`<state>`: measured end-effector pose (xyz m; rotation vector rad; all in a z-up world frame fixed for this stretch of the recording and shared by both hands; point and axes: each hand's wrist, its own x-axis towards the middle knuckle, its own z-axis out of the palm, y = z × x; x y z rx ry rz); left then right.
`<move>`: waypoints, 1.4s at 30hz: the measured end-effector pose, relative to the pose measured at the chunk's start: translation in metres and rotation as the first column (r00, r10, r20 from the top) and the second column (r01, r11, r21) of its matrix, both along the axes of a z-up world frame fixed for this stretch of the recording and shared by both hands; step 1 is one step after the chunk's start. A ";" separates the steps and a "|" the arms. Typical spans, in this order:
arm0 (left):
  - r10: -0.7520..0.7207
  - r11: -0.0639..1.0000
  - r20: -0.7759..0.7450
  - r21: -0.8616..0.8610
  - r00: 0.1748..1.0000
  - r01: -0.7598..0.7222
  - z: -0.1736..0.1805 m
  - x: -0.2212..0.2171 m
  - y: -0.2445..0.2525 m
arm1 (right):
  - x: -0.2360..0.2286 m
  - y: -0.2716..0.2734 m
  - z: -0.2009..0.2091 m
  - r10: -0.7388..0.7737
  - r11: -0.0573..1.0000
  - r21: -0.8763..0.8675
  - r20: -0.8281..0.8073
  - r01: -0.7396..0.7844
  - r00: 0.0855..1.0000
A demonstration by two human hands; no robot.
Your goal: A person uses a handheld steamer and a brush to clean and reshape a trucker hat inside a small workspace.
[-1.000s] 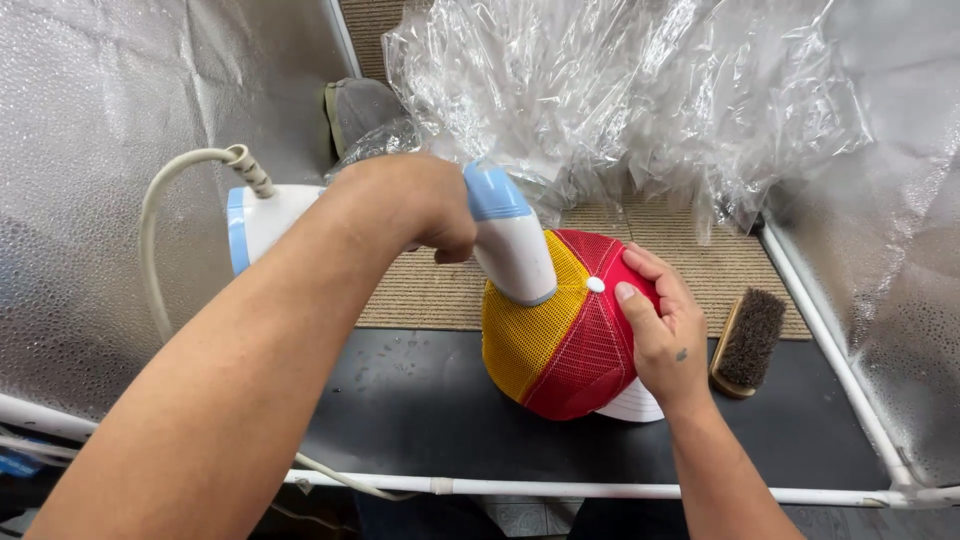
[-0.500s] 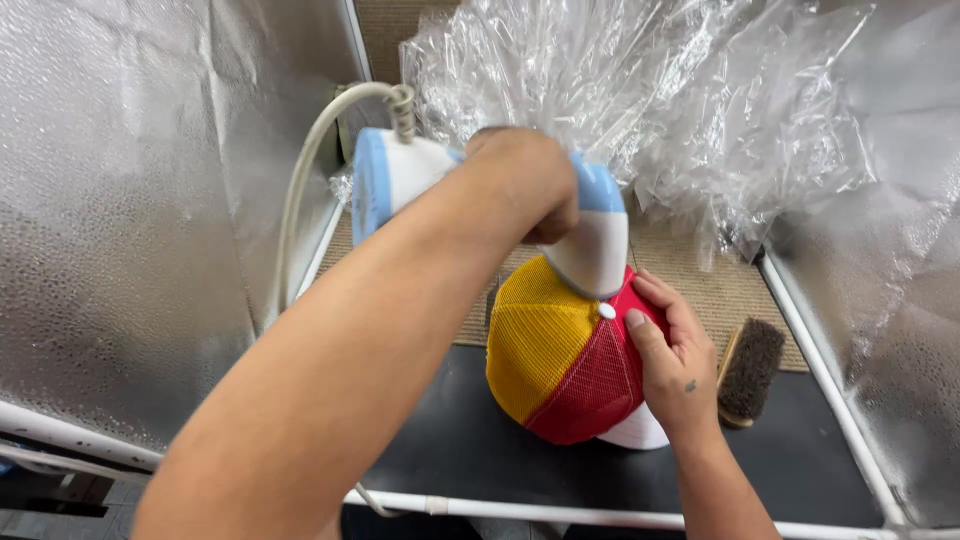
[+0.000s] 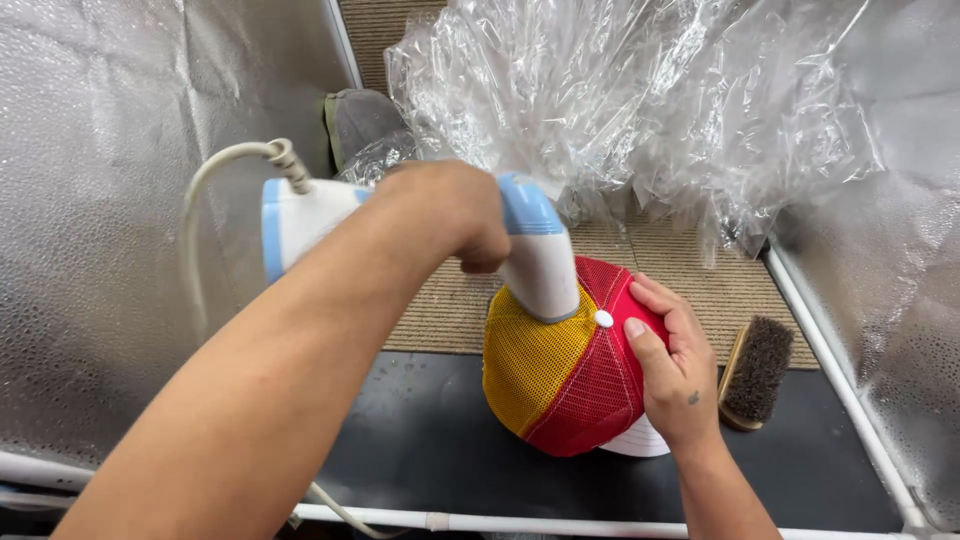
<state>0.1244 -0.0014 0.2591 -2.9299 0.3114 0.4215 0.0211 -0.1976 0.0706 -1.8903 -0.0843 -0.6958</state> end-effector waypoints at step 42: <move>-0.148 0.989 0.042 0.009 0.988 0.147 -0.001 0.010 -0.042 | -0.005 0.000 0.002 -0.004 0.996 0.086 -0.096 0.012 0.995</move>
